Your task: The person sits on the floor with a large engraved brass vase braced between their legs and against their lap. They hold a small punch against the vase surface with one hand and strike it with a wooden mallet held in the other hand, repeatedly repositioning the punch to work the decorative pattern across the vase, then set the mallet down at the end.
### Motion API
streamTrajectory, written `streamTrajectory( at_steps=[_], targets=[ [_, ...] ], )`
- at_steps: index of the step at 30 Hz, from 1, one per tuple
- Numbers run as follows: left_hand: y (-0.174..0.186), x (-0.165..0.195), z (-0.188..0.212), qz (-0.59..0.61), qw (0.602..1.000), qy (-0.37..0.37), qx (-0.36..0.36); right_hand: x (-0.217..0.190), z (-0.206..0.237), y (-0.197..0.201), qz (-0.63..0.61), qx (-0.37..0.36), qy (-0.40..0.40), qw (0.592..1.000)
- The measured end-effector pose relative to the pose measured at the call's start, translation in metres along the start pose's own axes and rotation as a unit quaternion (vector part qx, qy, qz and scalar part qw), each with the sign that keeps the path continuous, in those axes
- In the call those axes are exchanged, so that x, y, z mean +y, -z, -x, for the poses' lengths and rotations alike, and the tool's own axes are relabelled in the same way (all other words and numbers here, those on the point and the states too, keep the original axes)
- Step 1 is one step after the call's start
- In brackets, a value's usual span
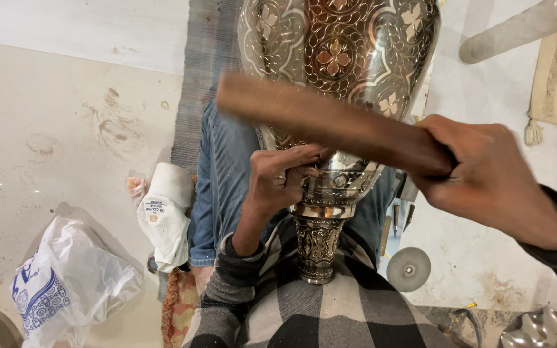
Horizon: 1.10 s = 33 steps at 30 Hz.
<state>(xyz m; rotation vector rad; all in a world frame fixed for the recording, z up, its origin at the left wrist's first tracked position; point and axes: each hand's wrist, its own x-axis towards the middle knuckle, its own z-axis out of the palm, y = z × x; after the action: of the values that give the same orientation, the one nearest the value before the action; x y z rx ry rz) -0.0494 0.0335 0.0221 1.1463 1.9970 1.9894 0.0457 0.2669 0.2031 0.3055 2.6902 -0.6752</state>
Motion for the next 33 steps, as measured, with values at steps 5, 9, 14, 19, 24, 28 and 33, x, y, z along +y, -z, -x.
streamTrajectory(
  at_steps=[5,9,14,19,24,28,33],
  targets=[
    [-0.002,-0.002,0.001,0.037,0.999,0.016,0.004,0.0,0.004,-0.002,0.139,-0.027,-0.025,0.99],
    [-0.005,-0.007,0.002,0.067,0.997,0.035,-0.005,-0.001,0.006,0.0,-0.005,0.021,0.002,1.0],
    [-0.005,-0.008,0.003,0.029,1.0,0.0,-0.006,-0.007,0.0,-0.001,0.066,0.016,0.002,0.998],
    [-0.002,-0.004,0.001,0.02,1.0,0.016,-0.017,-0.015,0.004,0.001,0.167,0.012,0.019,0.986],
    [-0.001,0.001,-0.001,0.039,0.999,0.036,-0.012,-0.013,0.003,0.004,0.091,0.004,0.001,0.996],
    [-0.002,0.002,0.0,0.009,1.0,-0.016,0.004,-0.01,0.002,0.0,-0.126,0.067,-0.001,0.99],
    [-0.003,-0.005,0.0,0.032,0.999,0.013,0.006,-0.007,0.007,-0.003,0.098,0.015,-0.016,0.995]
  ],
)
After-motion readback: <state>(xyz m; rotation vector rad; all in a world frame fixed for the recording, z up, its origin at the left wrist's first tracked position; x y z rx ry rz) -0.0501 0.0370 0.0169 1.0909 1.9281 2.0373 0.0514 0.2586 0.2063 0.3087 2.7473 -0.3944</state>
